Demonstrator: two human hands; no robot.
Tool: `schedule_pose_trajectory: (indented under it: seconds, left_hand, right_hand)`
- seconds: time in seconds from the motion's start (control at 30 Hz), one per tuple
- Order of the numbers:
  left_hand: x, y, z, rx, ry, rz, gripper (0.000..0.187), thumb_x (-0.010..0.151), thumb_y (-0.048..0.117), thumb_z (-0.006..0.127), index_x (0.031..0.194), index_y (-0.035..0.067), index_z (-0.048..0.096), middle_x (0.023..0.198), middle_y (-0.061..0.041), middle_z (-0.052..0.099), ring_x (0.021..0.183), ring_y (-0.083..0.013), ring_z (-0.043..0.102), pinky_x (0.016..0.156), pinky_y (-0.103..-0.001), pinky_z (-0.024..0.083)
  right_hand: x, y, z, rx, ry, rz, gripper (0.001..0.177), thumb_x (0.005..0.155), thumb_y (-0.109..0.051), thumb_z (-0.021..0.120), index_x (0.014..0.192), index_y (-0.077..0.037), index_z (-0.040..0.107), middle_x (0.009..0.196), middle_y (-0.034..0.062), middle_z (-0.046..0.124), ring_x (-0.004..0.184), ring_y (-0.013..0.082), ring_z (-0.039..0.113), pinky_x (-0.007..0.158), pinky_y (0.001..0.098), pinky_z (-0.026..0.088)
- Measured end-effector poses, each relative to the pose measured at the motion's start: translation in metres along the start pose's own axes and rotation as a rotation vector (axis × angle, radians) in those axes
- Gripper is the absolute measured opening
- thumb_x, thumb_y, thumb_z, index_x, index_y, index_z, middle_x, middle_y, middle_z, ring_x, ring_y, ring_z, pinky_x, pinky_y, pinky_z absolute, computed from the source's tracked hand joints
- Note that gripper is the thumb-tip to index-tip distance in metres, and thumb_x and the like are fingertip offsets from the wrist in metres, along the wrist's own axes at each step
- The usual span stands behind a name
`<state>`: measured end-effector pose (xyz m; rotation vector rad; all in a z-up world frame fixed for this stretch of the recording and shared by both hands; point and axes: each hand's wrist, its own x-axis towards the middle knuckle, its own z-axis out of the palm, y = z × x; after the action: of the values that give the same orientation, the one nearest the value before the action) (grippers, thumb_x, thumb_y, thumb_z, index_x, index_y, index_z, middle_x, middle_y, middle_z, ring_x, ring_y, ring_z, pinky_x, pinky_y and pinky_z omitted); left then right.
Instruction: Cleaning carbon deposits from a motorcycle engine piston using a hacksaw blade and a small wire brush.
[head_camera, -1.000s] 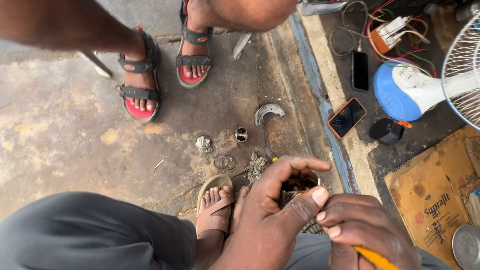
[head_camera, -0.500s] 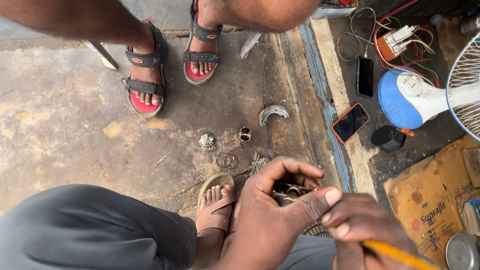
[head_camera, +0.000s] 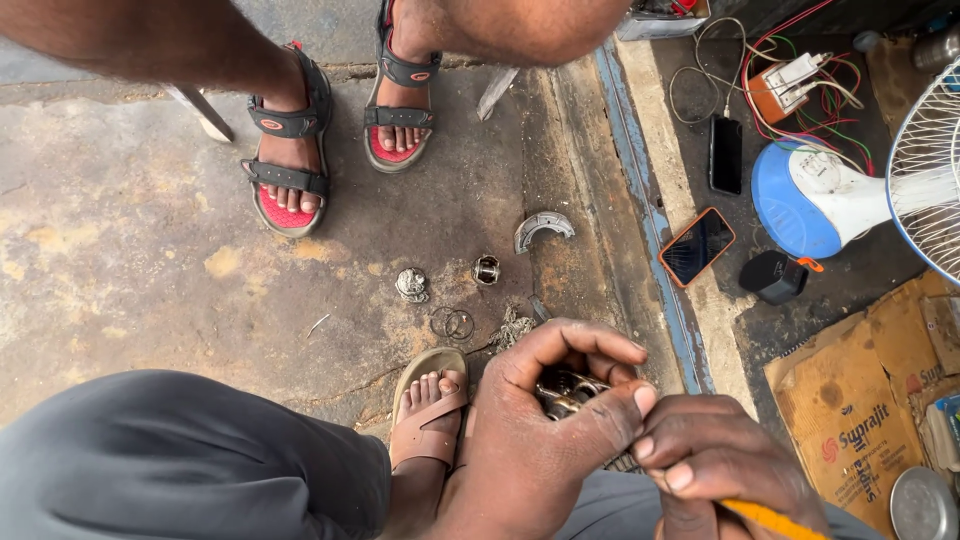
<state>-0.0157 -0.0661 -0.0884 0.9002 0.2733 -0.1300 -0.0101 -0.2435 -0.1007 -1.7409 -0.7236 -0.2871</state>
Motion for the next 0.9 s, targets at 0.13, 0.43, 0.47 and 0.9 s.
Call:
schedule_pose_trajectory:
  seconds: [0.13,0.43,0.47,0.9]
  left_hand:
    - [0.000,-0.007,-0.002,-0.122,-0.001,0.006,0.021,0.084,0.006,0.078,0.105,0.004,0.073,0.088,0.000,0.069,0.081,-0.0065,0.063,0.075,-0.024,0.054]
    - [-0.002,-0.009,-0.002,-0.058,-0.014,0.143,0.020,0.086,0.005,0.080,0.105,0.003,0.073,0.090,-0.001,0.069,0.084,-0.0057,0.063,0.076,-0.022,0.053]
    - [-0.003,-0.006,0.000,-0.030,0.001,0.109,0.020,0.085,0.006,0.080,0.104,0.004,0.073,0.089,0.000,0.070,0.083,-0.0053,0.064,0.076,-0.022,0.054]
    - [-0.004,-0.005,0.004,0.023,0.098,0.095,0.018,0.084,0.007,0.079,0.101,0.006,0.073,0.088,0.001,0.067,0.080,-0.0040,0.064,0.073,-0.021,0.055]
  right_hand:
    - [0.001,-0.002,0.004,-0.020,0.058,0.026,0.007,0.104,-0.013,0.071,0.107,-0.013,0.065,0.093,0.0044,0.074,0.087,0.0171,0.076,0.083,0.0310,0.064]
    - [-0.002,-0.001,0.002,-0.030,0.052,-0.011,0.009,0.098,-0.012,0.075,0.099,-0.012,0.065,0.091,0.0057,0.075,0.084,0.0184,0.077,0.078,0.0304,0.065]
    - [-0.004,0.000,0.001,-0.035,0.050,-0.015,0.010,0.100,-0.011,0.075,0.101,-0.012,0.065,0.090,0.0062,0.075,0.085,0.0189,0.077,0.081,0.0308,0.064]
    - [0.005,-0.001,0.008,-0.119,0.034,-0.075,0.013,0.097,-0.007,0.073,0.106,-0.013,0.065,0.096,0.0040,0.074,0.088,0.0180,0.076,0.084,0.0316,0.064]
